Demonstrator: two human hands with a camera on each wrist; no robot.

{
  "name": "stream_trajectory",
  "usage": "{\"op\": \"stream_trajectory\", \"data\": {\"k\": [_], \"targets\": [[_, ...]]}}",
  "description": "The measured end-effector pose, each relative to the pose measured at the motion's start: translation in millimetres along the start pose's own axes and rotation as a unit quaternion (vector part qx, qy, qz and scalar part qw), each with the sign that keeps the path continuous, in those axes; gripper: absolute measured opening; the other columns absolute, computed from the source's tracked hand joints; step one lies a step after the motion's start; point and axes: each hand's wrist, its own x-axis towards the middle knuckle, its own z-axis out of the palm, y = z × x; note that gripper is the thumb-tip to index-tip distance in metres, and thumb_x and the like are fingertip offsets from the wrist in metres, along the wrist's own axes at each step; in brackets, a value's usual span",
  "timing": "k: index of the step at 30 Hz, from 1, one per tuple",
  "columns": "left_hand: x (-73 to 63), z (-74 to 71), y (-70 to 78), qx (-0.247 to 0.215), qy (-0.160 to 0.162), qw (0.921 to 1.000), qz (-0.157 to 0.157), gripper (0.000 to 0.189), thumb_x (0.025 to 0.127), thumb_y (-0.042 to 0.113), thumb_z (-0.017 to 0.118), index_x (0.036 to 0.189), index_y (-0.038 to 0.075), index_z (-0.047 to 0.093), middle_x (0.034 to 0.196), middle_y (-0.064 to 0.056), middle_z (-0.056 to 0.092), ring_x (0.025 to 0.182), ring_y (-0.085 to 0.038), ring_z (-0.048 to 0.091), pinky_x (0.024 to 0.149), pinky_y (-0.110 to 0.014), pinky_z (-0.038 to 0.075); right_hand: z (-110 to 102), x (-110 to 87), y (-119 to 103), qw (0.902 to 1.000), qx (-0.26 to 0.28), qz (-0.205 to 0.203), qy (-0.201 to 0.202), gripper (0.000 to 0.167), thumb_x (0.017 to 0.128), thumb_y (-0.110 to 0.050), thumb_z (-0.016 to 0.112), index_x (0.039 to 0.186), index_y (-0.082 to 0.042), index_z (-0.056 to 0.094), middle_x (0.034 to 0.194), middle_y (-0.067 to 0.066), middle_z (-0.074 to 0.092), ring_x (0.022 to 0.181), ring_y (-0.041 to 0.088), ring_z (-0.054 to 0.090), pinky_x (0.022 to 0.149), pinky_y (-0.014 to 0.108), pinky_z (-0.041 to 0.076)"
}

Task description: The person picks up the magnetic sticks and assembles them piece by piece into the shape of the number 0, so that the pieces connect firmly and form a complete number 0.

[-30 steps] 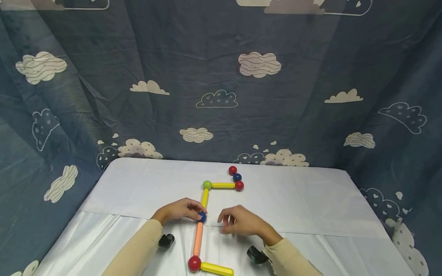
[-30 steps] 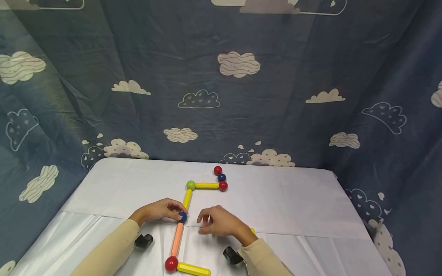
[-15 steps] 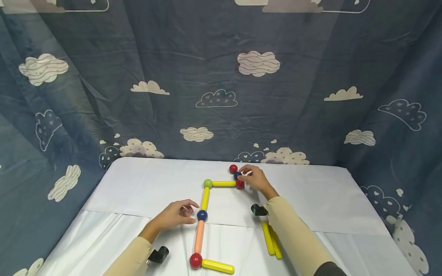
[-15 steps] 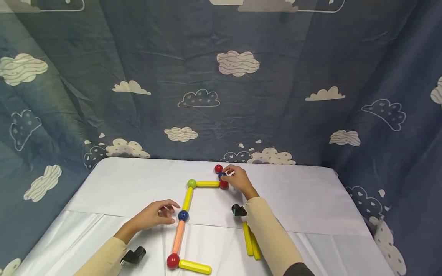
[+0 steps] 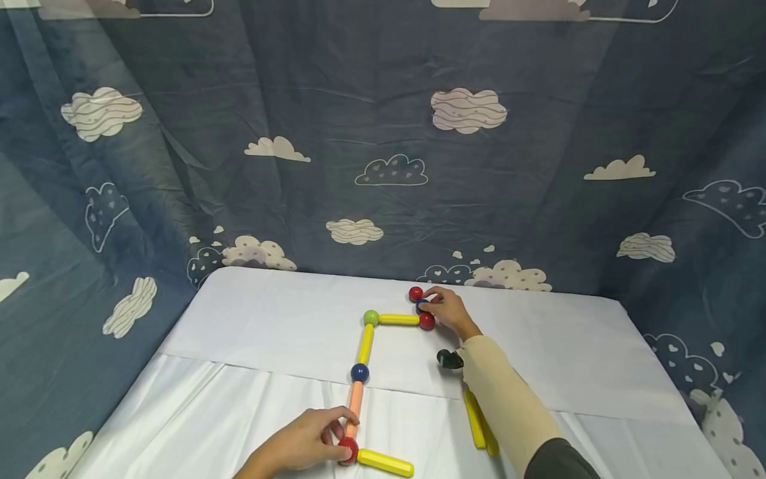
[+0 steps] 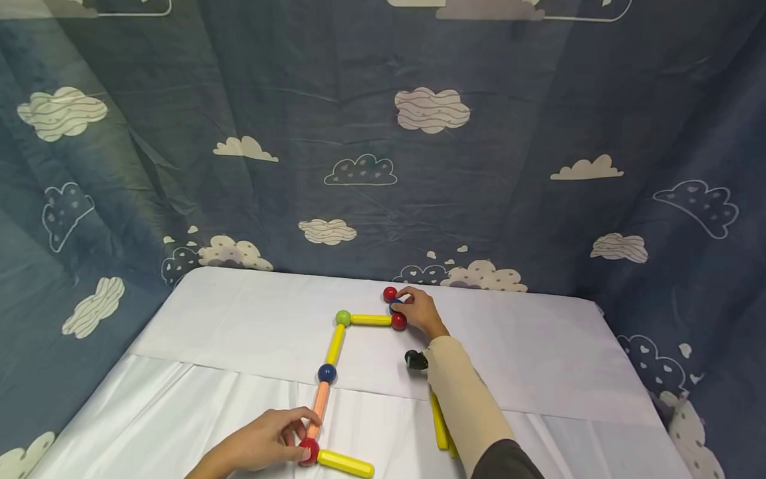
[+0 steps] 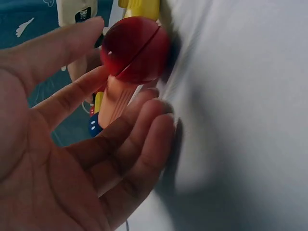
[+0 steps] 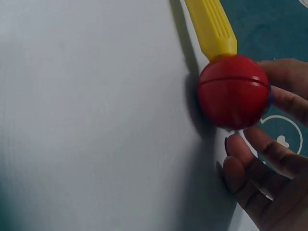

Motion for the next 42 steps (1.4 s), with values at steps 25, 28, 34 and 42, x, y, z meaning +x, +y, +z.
{"op": "stream_trajectory", "data": {"k": [25, 28, 34, 42], "targets": [[4.5, 8.4, -4.1, -0.088, 0.022, 0.9958, 0.009, 0.014, 0.080, 0.018, 0.078, 0.090, 0.009, 0.075, 0.072, 0.009, 0.065, 0.060, -0.001, 0.053, 0.058, -0.018, 0.042, -2.0, 0.2, -0.5, 0.9990, 0.037, 0.002, 0.026, 0.032, 0.085, -0.018, 0.072, 0.112, -0.004, 0.065, 0.106, 0.018, 0.061, 0.079, 0.023, 0.059, 0.066, 0.028, 0.052], [4.4, 7.7, -6.2, -0.090, 0.022, 0.9956, 0.010, 0.014, 0.080, 0.017, 0.078, 0.091, 0.009, 0.075, 0.073, 0.009, 0.066, 0.062, -0.001, 0.054, 0.060, -0.018, 0.044, -7.5, -5.2, 0.3, 0.9982, 0.050, -0.002, 0.033, 0.032, 0.084, -0.016, 0.072, 0.113, -0.003, 0.063, 0.110, 0.020, 0.061, 0.078, 0.023, 0.061, 0.066, 0.028, 0.053], [5.6, 6.9, -7.4, -0.090, 0.018, 0.9957, 0.006, 0.014, 0.079, 0.012, 0.078, 0.092, 0.008, 0.075, 0.079, 0.007, 0.067, 0.064, -0.003, 0.055, 0.060, -0.018, 0.045, -25.3, -31.6, 1.8, 0.9976, 0.049, -0.007, 0.049, 0.036, 0.083, -0.015, 0.071, 0.116, -0.003, 0.063, 0.115, 0.019, 0.060, 0.091, 0.027, 0.061, 0.078, 0.037, 0.051], [6.5, 5.6, -7.0, -0.096, 0.015, 0.9952, -0.013, 0.013, 0.077, 0.010, 0.079, 0.090, 0.009, 0.075, 0.080, 0.002, 0.069, 0.067, -0.007, 0.058, 0.060, -0.019, 0.047, -35.7, -90.7, 9.0, 0.9995, 0.027, -0.012, -0.009, 0.035, 0.084, -0.020, 0.074, 0.115, -0.005, 0.067, 0.107, 0.011, 0.063, 0.083, 0.019, 0.059, 0.072, 0.032, 0.050]]}}
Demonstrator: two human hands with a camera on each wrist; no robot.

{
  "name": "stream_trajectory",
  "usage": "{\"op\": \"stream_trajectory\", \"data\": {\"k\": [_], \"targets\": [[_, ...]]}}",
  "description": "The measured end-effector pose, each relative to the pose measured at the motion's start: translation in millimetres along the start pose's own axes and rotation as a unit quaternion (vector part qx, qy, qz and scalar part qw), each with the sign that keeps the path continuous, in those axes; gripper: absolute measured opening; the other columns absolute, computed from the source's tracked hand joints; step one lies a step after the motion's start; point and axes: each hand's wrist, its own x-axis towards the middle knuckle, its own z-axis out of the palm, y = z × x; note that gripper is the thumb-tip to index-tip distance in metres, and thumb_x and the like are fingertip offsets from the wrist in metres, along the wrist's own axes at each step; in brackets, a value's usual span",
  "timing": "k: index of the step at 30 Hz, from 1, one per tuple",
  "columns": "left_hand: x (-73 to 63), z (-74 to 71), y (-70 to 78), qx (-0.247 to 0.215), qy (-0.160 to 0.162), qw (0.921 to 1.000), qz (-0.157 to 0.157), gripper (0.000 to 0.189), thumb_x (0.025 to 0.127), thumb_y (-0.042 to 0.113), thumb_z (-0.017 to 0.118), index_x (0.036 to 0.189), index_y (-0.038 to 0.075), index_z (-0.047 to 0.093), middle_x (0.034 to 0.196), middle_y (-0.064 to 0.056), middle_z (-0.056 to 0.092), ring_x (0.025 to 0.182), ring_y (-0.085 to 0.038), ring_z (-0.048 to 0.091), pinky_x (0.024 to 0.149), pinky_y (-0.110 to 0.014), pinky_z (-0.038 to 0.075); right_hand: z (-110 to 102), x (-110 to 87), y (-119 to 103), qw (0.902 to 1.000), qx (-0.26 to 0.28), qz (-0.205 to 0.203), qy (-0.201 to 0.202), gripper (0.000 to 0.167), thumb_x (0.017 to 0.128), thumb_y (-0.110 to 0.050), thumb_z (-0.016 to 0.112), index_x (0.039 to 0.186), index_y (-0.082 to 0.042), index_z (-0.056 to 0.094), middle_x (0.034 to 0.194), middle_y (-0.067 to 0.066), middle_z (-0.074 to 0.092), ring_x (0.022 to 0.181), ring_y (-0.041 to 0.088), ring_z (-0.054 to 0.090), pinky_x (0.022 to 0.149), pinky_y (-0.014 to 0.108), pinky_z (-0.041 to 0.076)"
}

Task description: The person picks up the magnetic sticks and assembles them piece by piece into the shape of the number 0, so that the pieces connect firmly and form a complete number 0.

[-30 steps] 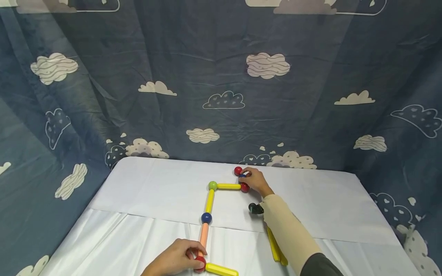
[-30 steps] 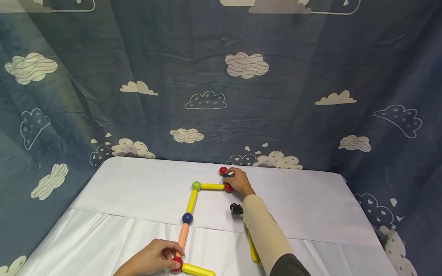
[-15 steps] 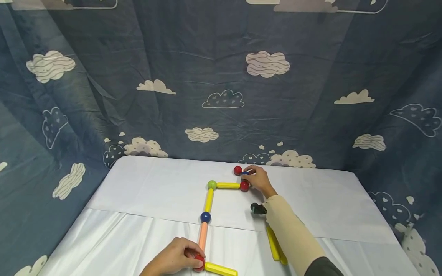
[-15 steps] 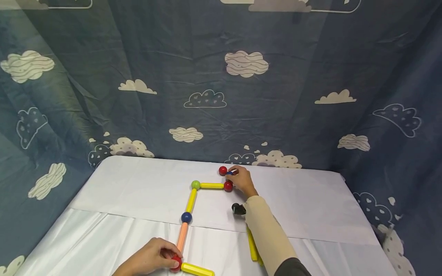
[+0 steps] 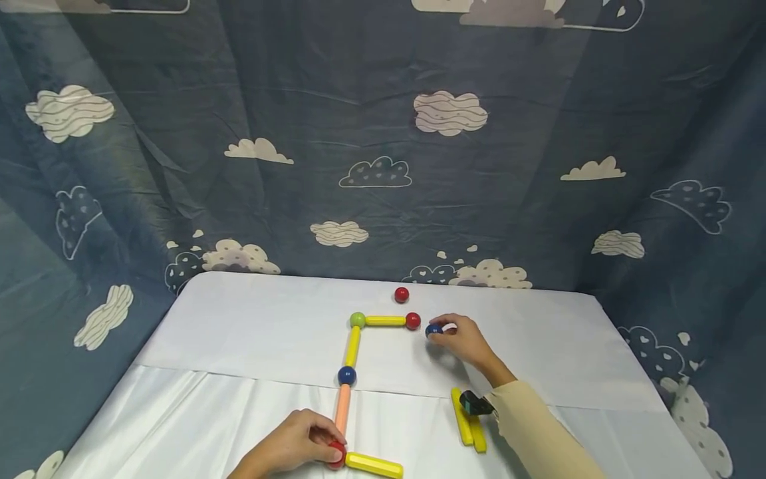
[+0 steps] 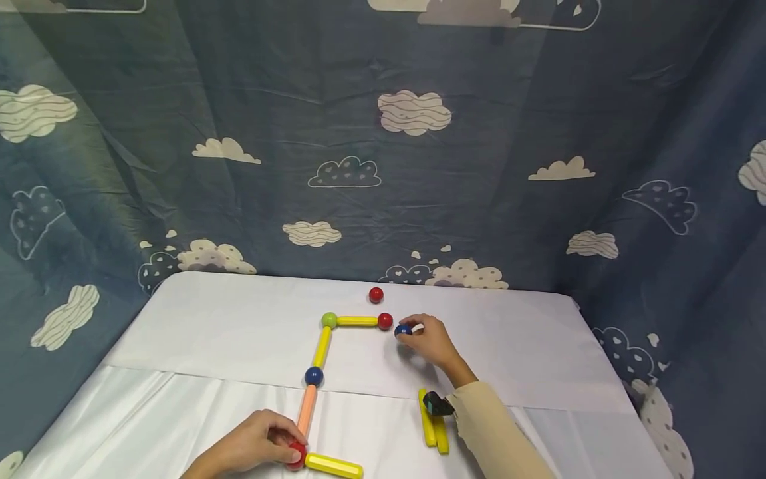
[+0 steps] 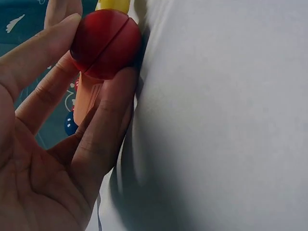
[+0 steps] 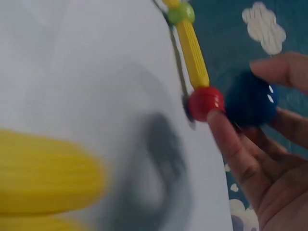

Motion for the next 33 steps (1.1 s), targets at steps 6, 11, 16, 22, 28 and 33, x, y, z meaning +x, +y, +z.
{"op": "stream_trajectory", "data": {"k": [6, 11, 16, 22, 28, 33], "targets": [[0.7, -4.6, 1.9, -0.005, -0.009, 0.9999, 0.000, 0.014, 0.078, 0.010, 0.079, 0.091, 0.008, 0.075, 0.079, 0.001, 0.068, 0.066, -0.007, 0.058, 0.059, -0.019, 0.046, 4.0, -45.2, 2.6, 0.9900, -0.003, -0.067, -0.124, 0.032, 0.079, -0.023, 0.080, 0.104, -0.008, 0.068, 0.091, 0.003, 0.062, 0.071, 0.016, 0.055, 0.061, 0.026, 0.047], [0.9, -7.8, 1.1, -0.025, -0.024, 0.9994, 0.003, 0.014, 0.079, 0.009, 0.079, 0.091, 0.006, 0.074, 0.079, -0.004, 0.070, 0.065, -0.009, 0.061, 0.060, -0.019, 0.047, 15.2, -73.3, -1.1, 0.9660, 0.010, -0.109, -0.234, 0.025, 0.076, -0.019, 0.082, 0.091, -0.010, 0.065, 0.084, 0.000, 0.059, 0.063, 0.010, 0.052, 0.053, 0.021, 0.042], [1.4, -9.0, -0.4, -0.039, -0.032, 0.9987, -0.002, 0.014, 0.079, 0.008, 0.078, 0.092, 0.005, 0.074, 0.080, -0.006, 0.071, 0.067, -0.011, 0.063, 0.061, -0.020, 0.048, 30.8, -93.2, -4.7, 0.9445, 0.016, -0.127, -0.302, 0.020, 0.075, -0.018, 0.083, 0.085, -0.013, 0.066, 0.075, -0.005, 0.059, 0.054, 0.003, 0.052, 0.049, 0.016, 0.041], [3.1, -7.7, -0.1, -0.032, -0.035, 0.9989, -0.007, 0.014, 0.079, 0.008, 0.078, 0.093, 0.006, 0.073, 0.082, -0.003, 0.069, 0.067, -0.011, 0.059, 0.061, -0.020, 0.047, 41.8, -106.0, -3.6, 0.9328, 0.038, -0.123, -0.337, 0.020, 0.074, -0.017, 0.083, 0.080, -0.012, 0.065, 0.067, -0.008, 0.060, 0.047, 0.003, 0.054, 0.045, 0.014, 0.040], [2.7, -6.1, 0.1, -0.050, -0.040, 0.9979, -0.007, 0.014, 0.080, 0.007, 0.077, 0.093, 0.004, 0.073, 0.081, -0.007, 0.070, 0.066, -0.010, 0.061, 0.060, -0.019, 0.047, 45.9, -114.8, -3.7, 0.9216, 0.065, -0.135, -0.358, 0.021, 0.074, -0.015, 0.083, 0.081, -0.010, 0.063, 0.065, -0.010, 0.061, 0.046, 0.001, 0.055, 0.044, 0.013, 0.041], [2.0, -4.1, -0.1, -0.029, -0.035, 0.9989, -0.008, 0.013, 0.079, 0.009, 0.078, 0.092, 0.006, 0.073, 0.080, -0.003, 0.069, 0.066, -0.009, 0.058, 0.059, -0.020, 0.045, 46.4, -120.2, -4.0, 0.9189, 0.068, -0.161, -0.353, 0.021, 0.075, -0.016, 0.083, 0.082, -0.009, 0.064, 0.064, -0.012, 0.060, 0.046, -0.003, 0.054, 0.044, 0.012, 0.040]]}}
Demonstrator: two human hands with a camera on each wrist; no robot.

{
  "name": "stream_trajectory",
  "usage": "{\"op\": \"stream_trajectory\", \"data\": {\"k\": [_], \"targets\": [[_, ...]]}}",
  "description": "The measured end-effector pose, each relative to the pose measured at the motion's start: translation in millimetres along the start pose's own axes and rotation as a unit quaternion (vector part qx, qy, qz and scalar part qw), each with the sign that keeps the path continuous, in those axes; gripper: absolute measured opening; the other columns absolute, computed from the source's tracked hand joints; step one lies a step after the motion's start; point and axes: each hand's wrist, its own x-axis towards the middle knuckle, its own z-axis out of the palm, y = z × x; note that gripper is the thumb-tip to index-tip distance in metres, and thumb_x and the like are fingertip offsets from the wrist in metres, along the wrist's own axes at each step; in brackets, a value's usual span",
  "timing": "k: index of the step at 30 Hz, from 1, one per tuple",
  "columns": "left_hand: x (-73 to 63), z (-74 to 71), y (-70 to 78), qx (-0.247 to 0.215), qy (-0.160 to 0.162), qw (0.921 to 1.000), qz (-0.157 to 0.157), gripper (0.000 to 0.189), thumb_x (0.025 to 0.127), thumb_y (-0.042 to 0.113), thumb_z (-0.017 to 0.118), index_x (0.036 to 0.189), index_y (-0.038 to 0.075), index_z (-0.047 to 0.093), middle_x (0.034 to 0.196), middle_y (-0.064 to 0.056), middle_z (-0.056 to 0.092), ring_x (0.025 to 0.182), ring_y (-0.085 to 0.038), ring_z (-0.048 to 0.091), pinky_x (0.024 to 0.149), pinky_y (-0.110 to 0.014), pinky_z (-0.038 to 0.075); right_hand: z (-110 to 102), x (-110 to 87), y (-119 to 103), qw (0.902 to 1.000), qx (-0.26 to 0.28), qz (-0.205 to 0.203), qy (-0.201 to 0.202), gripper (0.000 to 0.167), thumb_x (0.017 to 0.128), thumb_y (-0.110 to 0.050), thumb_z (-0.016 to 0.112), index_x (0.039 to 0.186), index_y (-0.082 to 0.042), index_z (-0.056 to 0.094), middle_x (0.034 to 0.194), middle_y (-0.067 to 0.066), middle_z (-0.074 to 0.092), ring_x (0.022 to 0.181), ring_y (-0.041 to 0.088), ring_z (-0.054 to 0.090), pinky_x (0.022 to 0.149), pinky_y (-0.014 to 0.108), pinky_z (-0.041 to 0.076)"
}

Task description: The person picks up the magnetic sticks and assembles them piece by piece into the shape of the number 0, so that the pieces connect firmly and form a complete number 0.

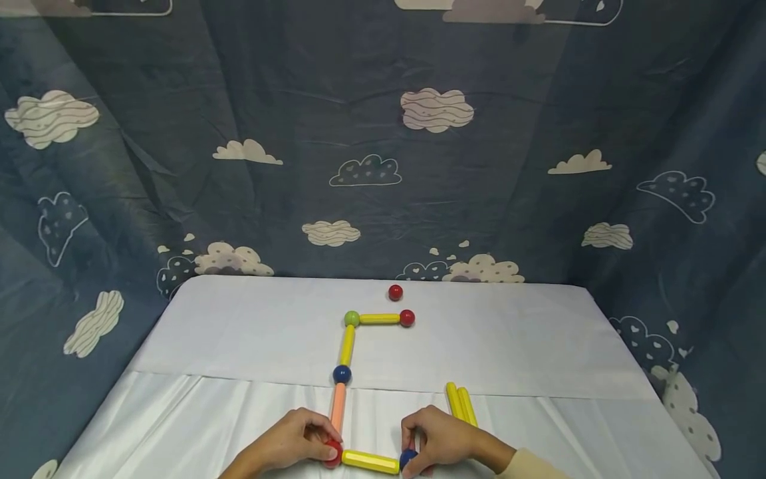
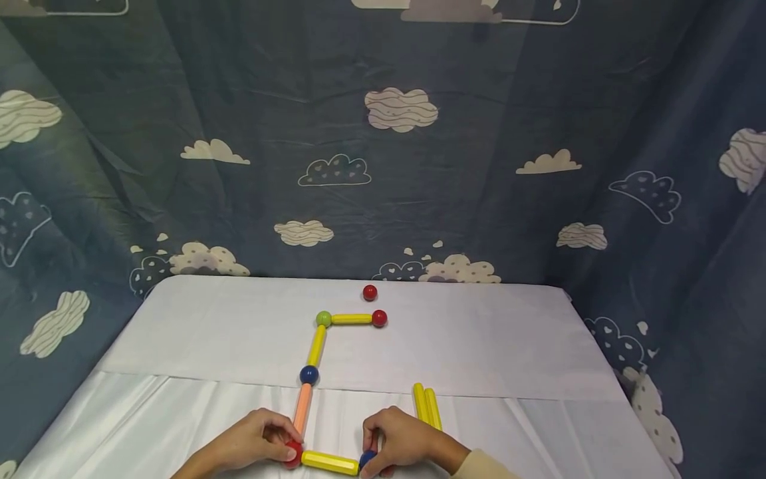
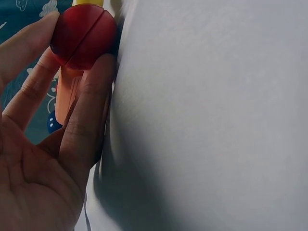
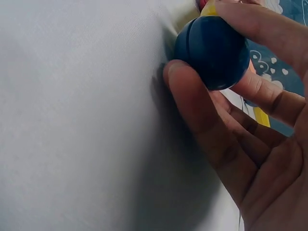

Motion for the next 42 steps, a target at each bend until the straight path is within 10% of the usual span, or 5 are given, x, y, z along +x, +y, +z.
{"op": "stream_trajectory", "data": {"k": [20, 42], "targets": [[0.5, -0.7, 0.2, -0.007, -0.002, 0.9999, -0.009, 0.014, 0.079, 0.007, 0.078, 0.092, 0.005, 0.073, 0.082, -0.002, 0.068, 0.066, -0.010, 0.056, 0.059, -0.020, 0.045, 2.5, -2.5, 4.9, 0.9991, 0.034, -0.008, -0.024, 0.018, 0.079, -0.017, 0.079, 0.084, -0.007, 0.065, 0.069, -0.013, 0.061, 0.046, -0.004, 0.054, 0.042, 0.013, 0.042], [-0.1, 0.5, 1.5, 0.007, -0.001, 0.9998, -0.017, 0.015, 0.079, 0.009, 0.078, 0.093, 0.007, 0.073, 0.083, 0.000, 0.067, 0.067, -0.010, 0.055, 0.060, -0.020, 0.043, -3.4, -1.1, 0.4, 0.9988, 0.010, 0.031, 0.037, 0.020, 0.077, -0.017, 0.081, 0.086, -0.011, 0.064, 0.073, -0.008, 0.060, 0.046, 0.002, 0.051, 0.044, 0.014, 0.042]]}}
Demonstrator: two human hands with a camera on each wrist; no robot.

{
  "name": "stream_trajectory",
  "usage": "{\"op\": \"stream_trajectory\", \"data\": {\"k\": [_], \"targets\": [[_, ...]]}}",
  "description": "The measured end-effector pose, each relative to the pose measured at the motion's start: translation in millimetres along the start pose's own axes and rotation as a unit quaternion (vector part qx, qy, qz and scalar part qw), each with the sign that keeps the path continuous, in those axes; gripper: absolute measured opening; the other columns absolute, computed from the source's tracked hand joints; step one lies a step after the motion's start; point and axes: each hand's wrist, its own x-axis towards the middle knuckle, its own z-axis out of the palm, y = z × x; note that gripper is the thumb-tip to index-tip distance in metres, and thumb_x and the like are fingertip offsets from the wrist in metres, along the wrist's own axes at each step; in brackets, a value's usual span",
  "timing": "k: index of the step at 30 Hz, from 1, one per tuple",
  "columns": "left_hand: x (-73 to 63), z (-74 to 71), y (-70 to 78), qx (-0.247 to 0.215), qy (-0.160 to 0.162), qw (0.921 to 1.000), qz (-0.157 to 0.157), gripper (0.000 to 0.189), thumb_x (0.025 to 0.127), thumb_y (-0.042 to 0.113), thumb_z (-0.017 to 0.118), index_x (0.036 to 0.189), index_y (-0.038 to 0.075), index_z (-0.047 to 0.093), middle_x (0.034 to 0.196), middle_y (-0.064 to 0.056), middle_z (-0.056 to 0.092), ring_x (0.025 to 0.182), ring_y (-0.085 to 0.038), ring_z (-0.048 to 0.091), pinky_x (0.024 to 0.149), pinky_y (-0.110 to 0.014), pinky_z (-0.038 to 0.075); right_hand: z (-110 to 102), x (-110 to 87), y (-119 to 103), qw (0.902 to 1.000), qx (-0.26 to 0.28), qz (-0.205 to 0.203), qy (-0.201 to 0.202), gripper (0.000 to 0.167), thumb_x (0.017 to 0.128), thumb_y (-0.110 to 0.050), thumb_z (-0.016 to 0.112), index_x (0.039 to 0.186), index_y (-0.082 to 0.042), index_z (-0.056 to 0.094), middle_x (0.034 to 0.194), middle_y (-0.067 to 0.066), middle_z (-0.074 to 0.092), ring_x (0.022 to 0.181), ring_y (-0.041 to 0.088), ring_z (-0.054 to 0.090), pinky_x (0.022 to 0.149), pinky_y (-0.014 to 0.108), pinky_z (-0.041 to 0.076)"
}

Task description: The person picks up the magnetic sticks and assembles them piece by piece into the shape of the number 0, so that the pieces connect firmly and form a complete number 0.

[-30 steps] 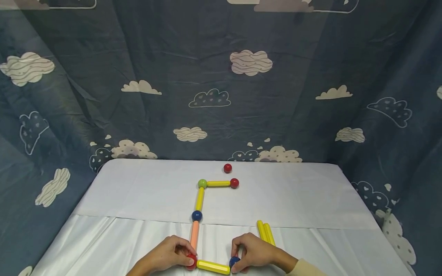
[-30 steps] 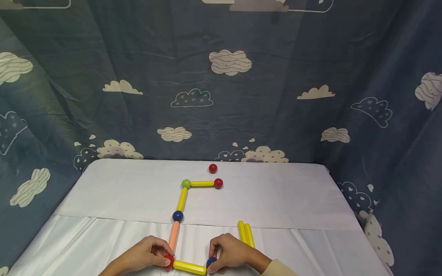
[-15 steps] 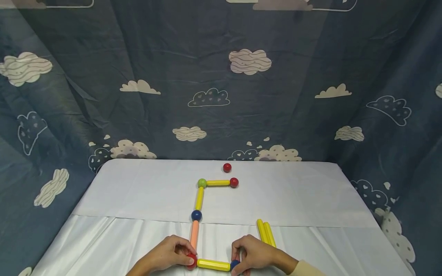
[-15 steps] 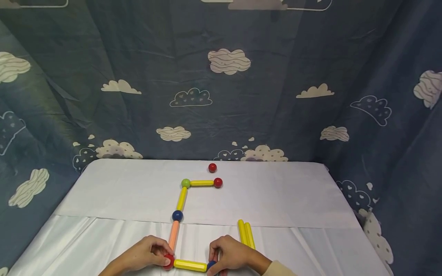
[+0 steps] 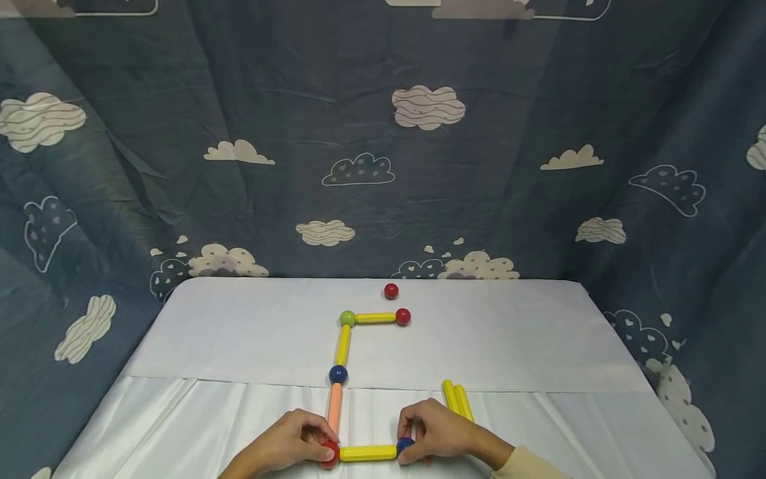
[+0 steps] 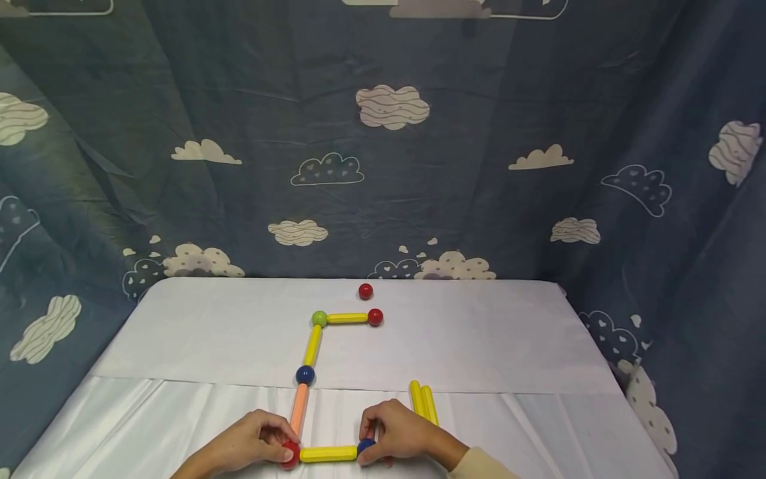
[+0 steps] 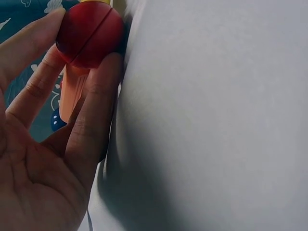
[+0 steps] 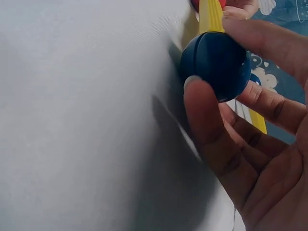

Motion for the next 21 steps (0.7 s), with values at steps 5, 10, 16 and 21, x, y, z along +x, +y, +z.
{"op": "stream_trajectory", "data": {"k": [5, 10, 16, 21], "targets": [[0.7, 0.4, 0.3, -0.002, -0.002, 1.0000, -0.010, 0.016, 0.079, 0.010, 0.078, 0.093, 0.007, 0.073, 0.084, 0.000, 0.067, 0.069, -0.012, 0.055, 0.061, -0.020, 0.045, -0.7, 1.2, -0.7, 0.9999, -0.012, 0.011, 0.003, 0.020, 0.077, -0.017, 0.081, 0.085, -0.012, 0.064, 0.074, -0.007, 0.060, 0.047, 0.002, 0.051, 0.044, 0.015, 0.043], [0.4, 0.0, 1.6, 0.004, -0.001, 0.9999, -0.016, 0.016, 0.079, 0.010, 0.079, 0.093, 0.008, 0.073, 0.085, 0.000, 0.067, 0.070, -0.013, 0.056, 0.061, -0.021, 0.046, -0.6, 1.5, -0.9, 0.9998, -0.014, 0.013, 0.001, 0.020, 0.077, -0.017, 0.081, 0.086, -0.013, 0.064, 0.076, -0.006, 0.060, 0.047, 0.002, 0.050, 0.044, 0.015, 0.043], [0.8, 0.9, 3.2, 0.015, 0.003, 0.9998, -0.013, 0.015, 0.078, 0.010, 0.079, 0.092, 0.008, 0.073, 0.085, 0.001, 0.066, 0.070, -0.013, 0.055, 0.061, -0.021, 0.045, -0.7, 1.6, 0.2, 0.9999, -0.011, 0.006, 0.000, 0.020, 0.078, -0.016, 0.081, 0.087, -0.012, 0.064, 0.078, -0.007, 0.060, 0.048, 0.001, 0.050, 0.044, 0.015, 0.043], [1.1, 2.5, 1.7, 0.021, 0.005, 0.9997, -0.006, 0.015, 0.079, 0.011, 0.078, 0.092, 0.009, 0.073, 0.085, 0.001, 0.066, 0.069, -0.012, 0.054, 0.061, -0.021, 0.044, -0.9, 0.9, 0.4, 0.9999, -0.011, 0.008, -0.003, 0.019, 0.078, -0.016, 0.080, 0.087, -0.012, 0.064, 0.078, -0.007, 0.060, 0.049, 0.001, 0.049, 0.045, 0.015, 0.044]]}}
